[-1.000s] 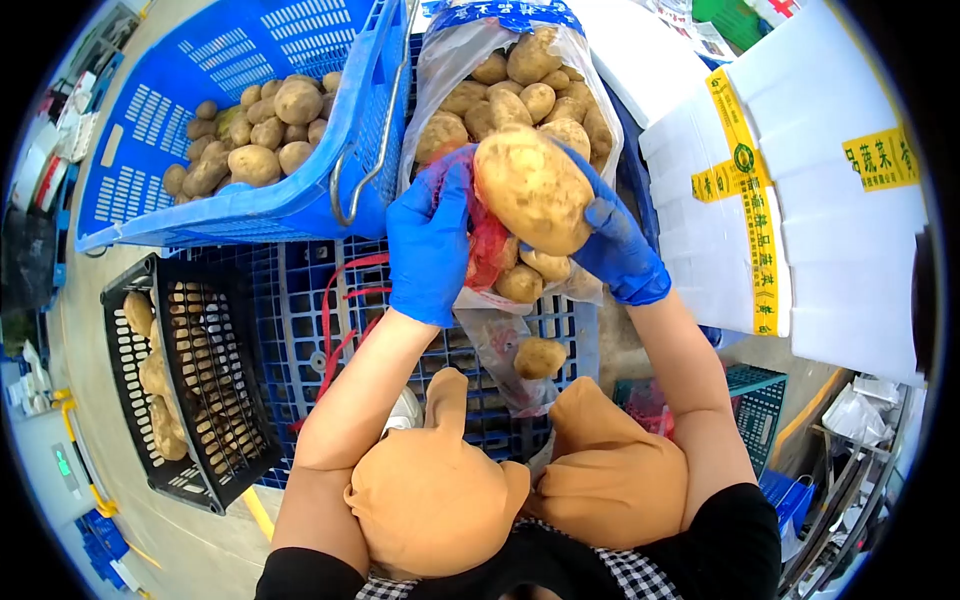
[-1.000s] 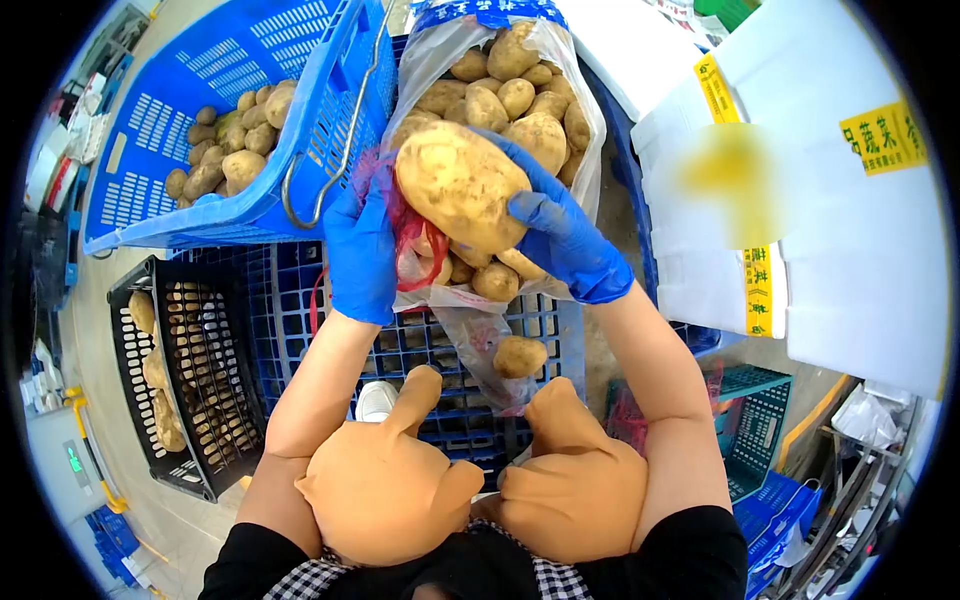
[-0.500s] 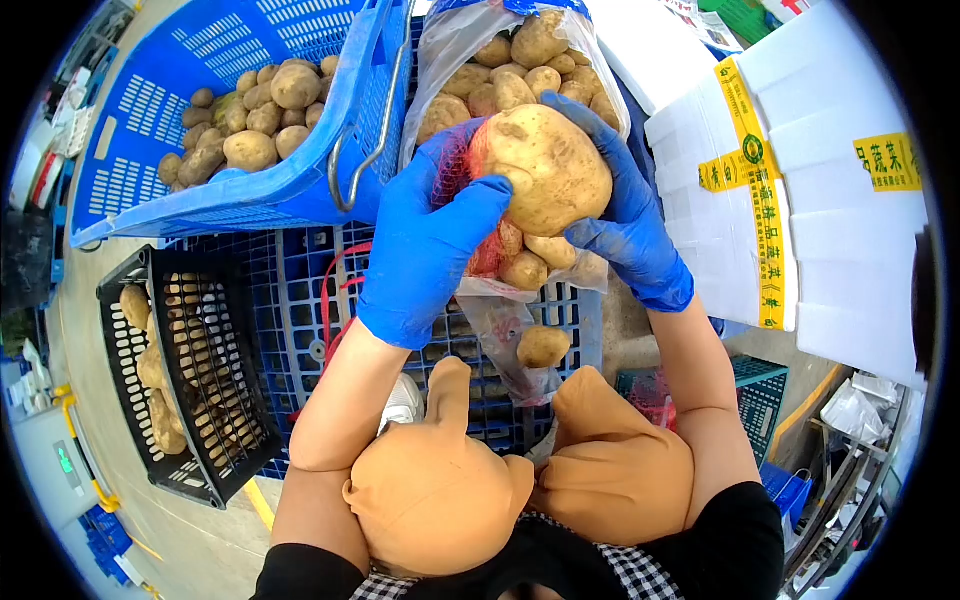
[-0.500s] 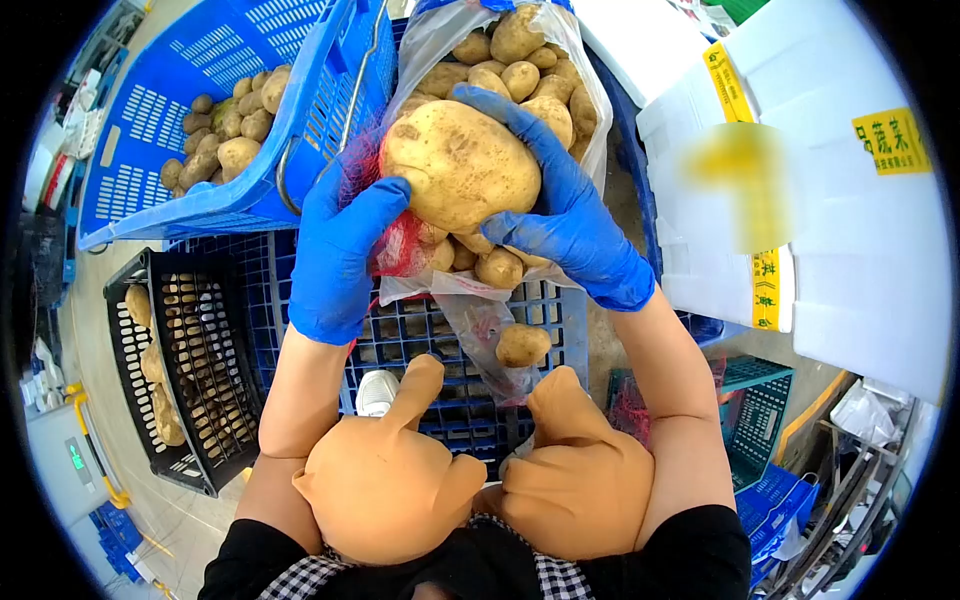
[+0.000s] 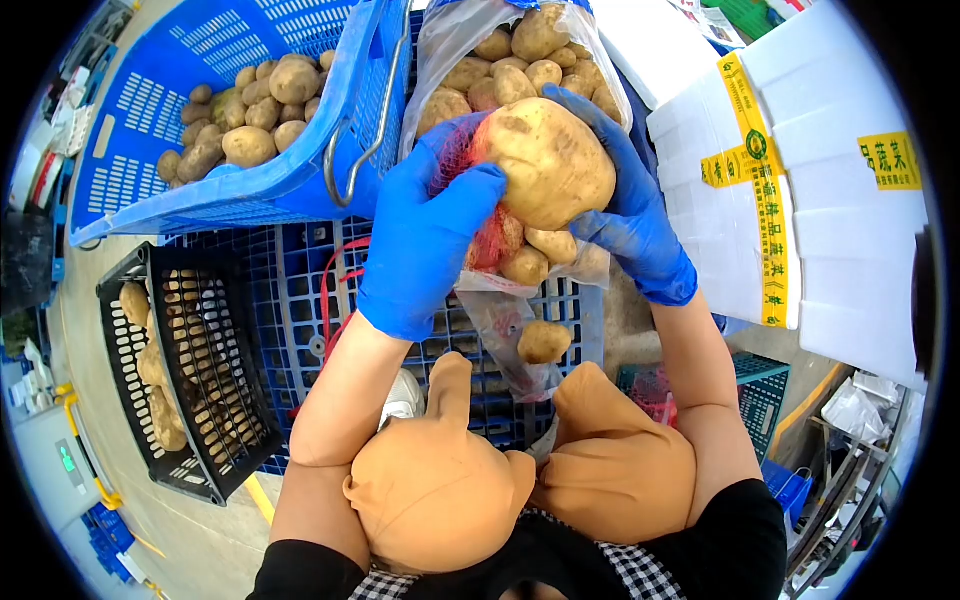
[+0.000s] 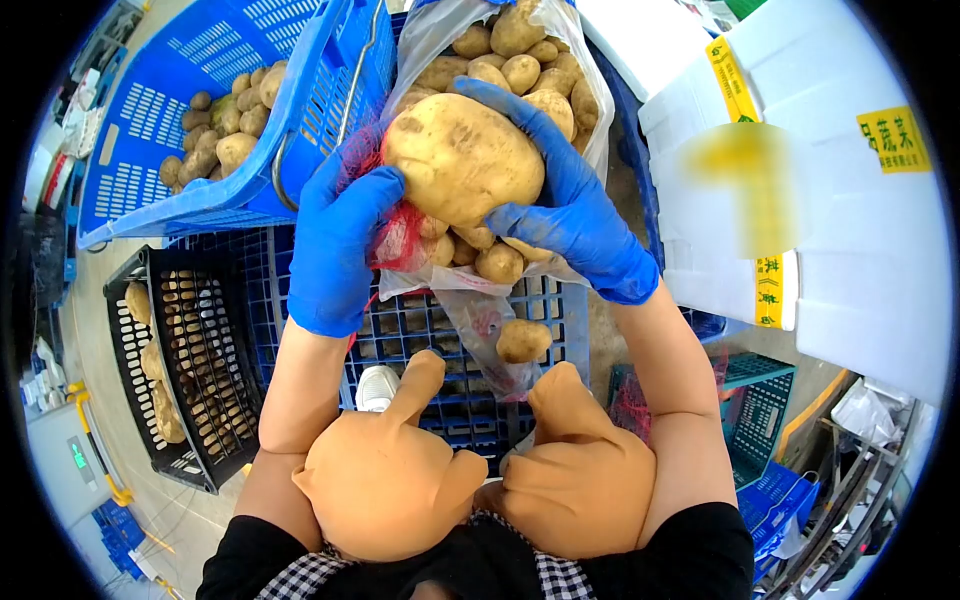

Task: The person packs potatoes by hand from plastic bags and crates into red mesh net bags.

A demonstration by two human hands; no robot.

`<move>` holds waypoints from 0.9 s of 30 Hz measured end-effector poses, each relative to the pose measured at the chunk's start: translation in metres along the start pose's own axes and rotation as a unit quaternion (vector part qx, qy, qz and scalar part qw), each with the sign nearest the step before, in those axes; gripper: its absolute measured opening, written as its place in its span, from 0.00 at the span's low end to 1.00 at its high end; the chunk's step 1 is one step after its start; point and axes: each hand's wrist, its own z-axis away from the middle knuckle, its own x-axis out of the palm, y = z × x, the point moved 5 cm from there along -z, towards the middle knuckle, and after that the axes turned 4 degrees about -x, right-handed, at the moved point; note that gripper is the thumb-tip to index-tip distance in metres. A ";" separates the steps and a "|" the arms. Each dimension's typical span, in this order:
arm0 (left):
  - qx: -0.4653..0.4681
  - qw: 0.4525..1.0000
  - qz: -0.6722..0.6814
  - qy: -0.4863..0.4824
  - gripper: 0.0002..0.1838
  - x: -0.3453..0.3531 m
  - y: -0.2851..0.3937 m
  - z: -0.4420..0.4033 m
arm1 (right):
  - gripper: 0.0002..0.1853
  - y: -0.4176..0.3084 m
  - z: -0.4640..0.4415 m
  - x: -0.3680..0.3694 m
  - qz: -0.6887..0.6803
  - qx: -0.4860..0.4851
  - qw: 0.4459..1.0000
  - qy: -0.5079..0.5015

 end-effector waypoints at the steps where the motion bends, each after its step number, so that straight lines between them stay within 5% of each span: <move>1: -0.005 1.000 0.010 -0.003 0.25 -0.002 -0.002 0.000 | 0.45 0.003 0.001 0.000 -0.047 0.015 0.999 0.009; 6: -0.051 0.998 0.035 -0.002 0.23 -0.013 -0.011 -0.005 | 0.40 0.032 0.015 0.005 -0.321 0.142 0.933 0.081; 10: -0.035 0.999 0.032 0.012 0.20 -0.027 -0.016 -0.010 | 0.37 0.047 0.015 0.020 -0.601 0.216 0.766 0.073; 11: -0.031 0.999 0.011 0.017 0.17 -0.035 -0.020 -0.012 | 0.36 0.042 0.011 0.018 -0.368 0.159 0.916 0.004; 12: -0.036 0.999 0.000 0.020 0.16 -0.041 -0.023 -0.011 | 0.36 0.038 0.007 0.016 -0.097 0.094 0.990 -0.034; 13: -0.044 0.999 -0.010 0.021 0.16 -0.048 -0.027 -0.009 | 0.37 0.043 0.006 0.018 -0.045 0.161 0.986 -0.001; 14: -0.054 0.998 -0.021 0.023 0.15 -0.053 -0.033 -0.006 | 0.35 0.052 0.006 0.019 -0.238 0.165 0.957 -0.001; 16: -0.069 0.997 -0.019 0.036 0.13 -0.063 -0.052 0.000 | 0.32 0.066 0.006 0.022 -0.611 0.204 0.765 0.018; 18: -0.082 0.994 -0.049 0.045 0.13 -0.074 -0.067 0.003 | 0.32 0.066 -0.002 0.027 -0.641 0.197 0.742 -0.022; 23: -0.123 0.981 -0.153 0.007 0.14 -0.092 -0.111 0.014 | 0.37 0.063 -0.012 0.025 -0.506 0.251 0.825 0.020; 25: -0.051 0.964 -0.261 0.025 0.19 -0.098 -0.131 0.012 | 0.40 0.055 -0.031 0.033 -0.480 0.249 0.840 -0.050; 27: -0.032 0.950 -0.308 0.029 0.20 -0.097 -0.124 0.016 | 0.34 0.019 -0.067 0.099 -0.278 0.290 0.915 -0.030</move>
